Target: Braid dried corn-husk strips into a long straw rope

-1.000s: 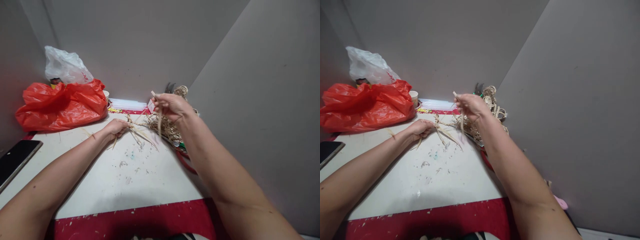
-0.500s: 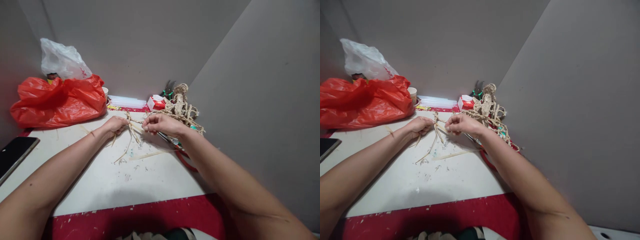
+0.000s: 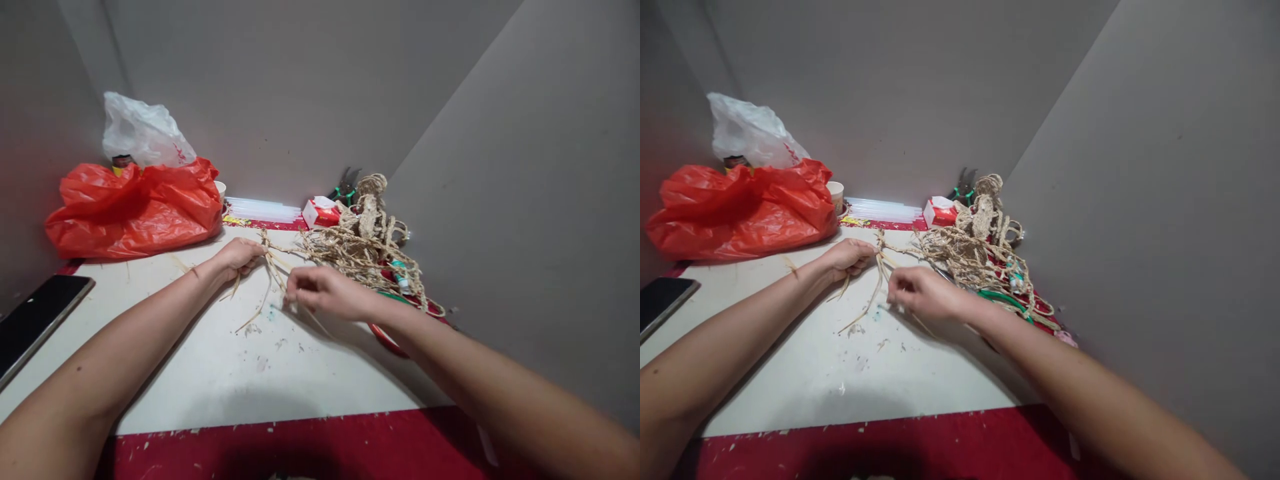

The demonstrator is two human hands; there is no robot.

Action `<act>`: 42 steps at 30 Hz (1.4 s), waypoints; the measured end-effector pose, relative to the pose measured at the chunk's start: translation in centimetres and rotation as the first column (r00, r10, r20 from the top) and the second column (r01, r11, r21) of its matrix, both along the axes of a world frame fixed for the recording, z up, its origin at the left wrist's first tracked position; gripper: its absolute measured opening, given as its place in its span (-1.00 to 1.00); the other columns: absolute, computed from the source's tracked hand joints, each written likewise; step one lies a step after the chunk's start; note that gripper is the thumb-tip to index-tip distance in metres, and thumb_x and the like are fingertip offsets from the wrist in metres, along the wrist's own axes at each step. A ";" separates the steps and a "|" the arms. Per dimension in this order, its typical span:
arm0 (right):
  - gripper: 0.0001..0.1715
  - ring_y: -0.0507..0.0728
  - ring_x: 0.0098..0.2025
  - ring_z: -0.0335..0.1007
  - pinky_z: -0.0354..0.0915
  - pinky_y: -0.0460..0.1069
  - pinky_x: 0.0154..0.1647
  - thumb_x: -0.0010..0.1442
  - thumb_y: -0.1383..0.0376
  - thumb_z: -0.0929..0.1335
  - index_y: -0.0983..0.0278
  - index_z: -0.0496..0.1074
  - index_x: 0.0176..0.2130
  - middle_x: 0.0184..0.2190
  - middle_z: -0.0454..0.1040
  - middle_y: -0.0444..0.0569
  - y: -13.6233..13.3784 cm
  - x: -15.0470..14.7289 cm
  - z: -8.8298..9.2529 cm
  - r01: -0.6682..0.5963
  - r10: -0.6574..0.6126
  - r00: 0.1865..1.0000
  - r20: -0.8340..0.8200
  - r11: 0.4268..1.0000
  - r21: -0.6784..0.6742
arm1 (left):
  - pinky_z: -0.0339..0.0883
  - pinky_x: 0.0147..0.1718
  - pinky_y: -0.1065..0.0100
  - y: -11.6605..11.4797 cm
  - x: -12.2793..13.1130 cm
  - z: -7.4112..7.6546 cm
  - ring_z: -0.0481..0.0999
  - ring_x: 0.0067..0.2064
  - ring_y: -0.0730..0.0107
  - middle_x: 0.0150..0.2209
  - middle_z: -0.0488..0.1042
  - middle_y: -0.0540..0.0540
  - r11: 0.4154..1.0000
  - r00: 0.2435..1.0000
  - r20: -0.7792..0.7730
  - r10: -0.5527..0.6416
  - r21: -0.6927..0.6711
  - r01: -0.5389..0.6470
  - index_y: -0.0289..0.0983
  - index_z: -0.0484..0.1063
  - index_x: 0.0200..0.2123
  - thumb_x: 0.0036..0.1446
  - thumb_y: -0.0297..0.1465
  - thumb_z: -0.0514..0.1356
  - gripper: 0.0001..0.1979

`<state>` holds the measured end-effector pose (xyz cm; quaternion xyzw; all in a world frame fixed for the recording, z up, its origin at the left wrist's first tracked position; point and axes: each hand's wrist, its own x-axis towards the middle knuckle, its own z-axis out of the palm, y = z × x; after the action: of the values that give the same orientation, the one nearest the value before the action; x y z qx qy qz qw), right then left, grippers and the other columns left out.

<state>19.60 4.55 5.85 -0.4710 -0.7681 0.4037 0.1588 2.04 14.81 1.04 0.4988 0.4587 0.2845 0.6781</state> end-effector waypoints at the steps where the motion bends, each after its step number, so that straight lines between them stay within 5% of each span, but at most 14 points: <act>1: -0.91 -0.05 -0.59 0.17 0.11 -0.12 -0.56 0.12 0.32 0.28 0.30 0.28 -0.42 -0.51 0.43 -0.09 0.8 0.0 0.3 0.086 -0.092 0.991 -0.096 0.994 -0.066 | -0.36 -0.70 0.47 0.0 0.0 0.0 -0.13 -0.74 0.69 -0.77 -0.04 0.17 1.000 1.000 0.004 -0.002 0.001 0.002 -0.31 0.25 -0.61 -0.04 -0.45 0.20 -0.81; 5: -0.94 -0.08 -0.65 0.17 0.08 -0.15 -0.65 0.06 0.38 0.32 0.31 0.29 -0.40 -0.52 0.45 -0.09 4.3 -0.7 0.2 0.326 -0.365 0.887 -0.282 0.929 -0.175 | -0.35 -0.70 0.46 0.0 -0.1 -0.2 -0.12 -0.74 0.69 -0.77 -0.03 0.17 1.000 1.000 0.003 -0.005 0.009 0.005 -0.31 0.24 -0.62 -0.05 -0.46 0.20 -0.80; 13: -0.82 -0.12 -0.76 0.00 -0.04 -0.14 -0.75 0.02 0.47 0.32 0.34 0.28 -0.57 -0.67 0.39 -0.12 7.2 -1.9 -2.9 0.482 -0.495 0.846 -0.198 0.869 -0.111 | -0.34 -0.72 0.48 0.0 -0.1 -0.1 -0.14 -0.74 0.71 -0.76 -0.04 0.18 1.000 1.000 0.018 0.004 0.005 -0.004 -0.31 0.23 -0.61 -0.03 -0.46 0.18 -0.81; 34: -0.82 -0.14 -0.77 0.02 -0.05 -0.20 -0.81 -0.05 0.39 0.41 0.37 0.36 -0.60 -0.70 0.42 -0.13 9.3 -0.9 -2.6 0.318 -0.397 0.900 -0.179 0.880 -0.354 | -0.33 -0.71 0.50 -0.3 -0.2 0.4 -0.13 -0.73 0.71 -0.76 -0.03 0.17 1.000 1.000 0.020 0.021 0.020 -0.022 -0.32 0.26 -0.61 -0.06 -0.44 0.22 -0.81; 42: -0.80 -0.13 -0.71 0.05 0.01 -0.20 -0.75 -0.13 0.34 0.46 0.34 0.37 -0.60 -0.74 0.28 -0.23 9.8 -0.7 -3.0 0.363 -0.398 0.911 -0.110 0.898 -0.248 | -0.32 -0.72 0.50 -0.3 0.0 0.0 -0.12 -0.74 0.70 -0.77 -0.03 0.17 0.999 0.999 0.023 0.047 0.021 -0.048 -0.32 0.30 -0.59 -0.05 -0.44 0.23 -0.83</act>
<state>18.90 14.36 2.82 -0.5936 -0.5958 0.4840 0.2417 2.02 14.48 1.06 0.4918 0.4597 0.3109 0.6709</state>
